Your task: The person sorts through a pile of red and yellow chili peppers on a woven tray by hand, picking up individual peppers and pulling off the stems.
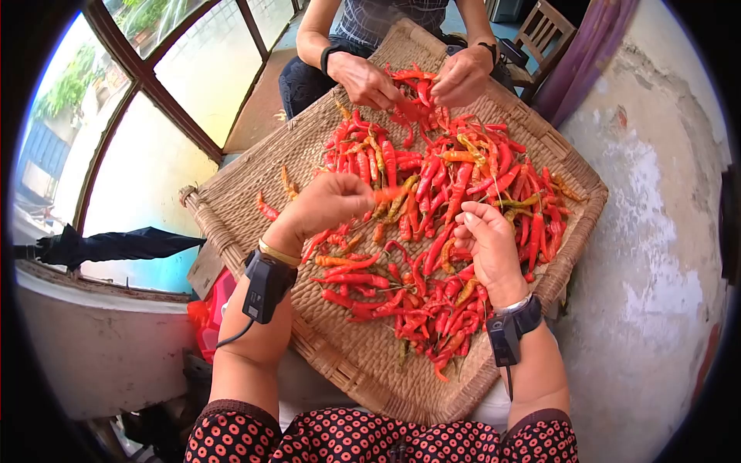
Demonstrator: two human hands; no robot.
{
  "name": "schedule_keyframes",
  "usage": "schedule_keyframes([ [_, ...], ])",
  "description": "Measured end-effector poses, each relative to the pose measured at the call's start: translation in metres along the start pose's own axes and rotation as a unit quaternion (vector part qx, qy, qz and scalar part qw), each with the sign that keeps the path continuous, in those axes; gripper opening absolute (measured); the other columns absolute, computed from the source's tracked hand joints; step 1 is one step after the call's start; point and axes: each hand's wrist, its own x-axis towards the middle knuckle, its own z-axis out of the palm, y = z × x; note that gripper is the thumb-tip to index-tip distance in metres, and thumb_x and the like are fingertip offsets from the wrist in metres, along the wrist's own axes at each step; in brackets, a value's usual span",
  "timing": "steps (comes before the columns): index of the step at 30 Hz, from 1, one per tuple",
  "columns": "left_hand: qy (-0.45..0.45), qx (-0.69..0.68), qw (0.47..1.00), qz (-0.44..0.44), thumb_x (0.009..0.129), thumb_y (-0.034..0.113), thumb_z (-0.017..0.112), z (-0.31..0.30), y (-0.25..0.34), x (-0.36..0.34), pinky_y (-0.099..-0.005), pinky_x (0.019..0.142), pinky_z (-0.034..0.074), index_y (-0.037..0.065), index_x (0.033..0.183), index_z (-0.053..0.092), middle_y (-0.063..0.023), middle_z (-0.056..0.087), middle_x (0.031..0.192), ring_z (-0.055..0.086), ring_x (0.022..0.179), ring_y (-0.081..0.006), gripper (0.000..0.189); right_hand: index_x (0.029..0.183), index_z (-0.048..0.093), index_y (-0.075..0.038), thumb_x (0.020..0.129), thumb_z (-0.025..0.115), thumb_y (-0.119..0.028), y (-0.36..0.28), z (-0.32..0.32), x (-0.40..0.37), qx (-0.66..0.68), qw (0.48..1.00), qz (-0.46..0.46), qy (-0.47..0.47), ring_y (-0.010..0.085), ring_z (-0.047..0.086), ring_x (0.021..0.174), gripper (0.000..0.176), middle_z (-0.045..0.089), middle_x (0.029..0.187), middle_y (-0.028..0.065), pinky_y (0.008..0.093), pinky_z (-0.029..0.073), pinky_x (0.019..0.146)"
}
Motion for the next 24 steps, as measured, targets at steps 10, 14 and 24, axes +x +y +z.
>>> schedule_keyframes([
  [10,0.037,0.433,0.895,0.100,0.074,0.022,0.061,0.018,-0.020,0.004,-0.0314,0.060,0.047,0.010,0.088,0.064,-0.0072,0.062,0.076,0.059,0.068,-0.0185,0.019,0.094,0.057,-0.002,0.072,0.062,-0.015,0.022,0.004,-0.003,-0.518,0.811,-0.142,-0.235,0.0300,0.058,0.080,0.025,0.059,0.084,0.0148,0.0355,0.046,0.071],
  [14,-0.129,0.604,0.786,-0.009,0.066,0.033,0.061,0.039,-0.008,-0.019,-0.0392,0.063,0.047,0.010,0.077,0.064,-0.0099,0.061,0.071,0.060,0.071,-0.0277,0.026,0.095,0.056,-0.005,0.072,0.060,-0.015,0.027,0.005,-0.008,-0.593,0.724,-0.195,-0.294,0.0326,0.057,0.078,0.026,0.058,0.085,0.0163,0.0403,0.045,0.069],
  [24,-0.124,0.620,0.774,-0.001,0.067,0.027,0.057,0.046,-0.024,-0.016,-0.0399,0.058,0.047,0.006,0.068,0.062,-0.0116,0.059,0.066,0.059,0.066,-0.0295,0.021,0.082,0.055,-0.007,0.073,0.048,-0.006,0.029,0.007,-0.014,-0.696,0.628,-0.188,-0.291,0.0331,0.058,0.070,0.011,0.058,0.069,0.0153,0.0438,0.045,0.060],
])
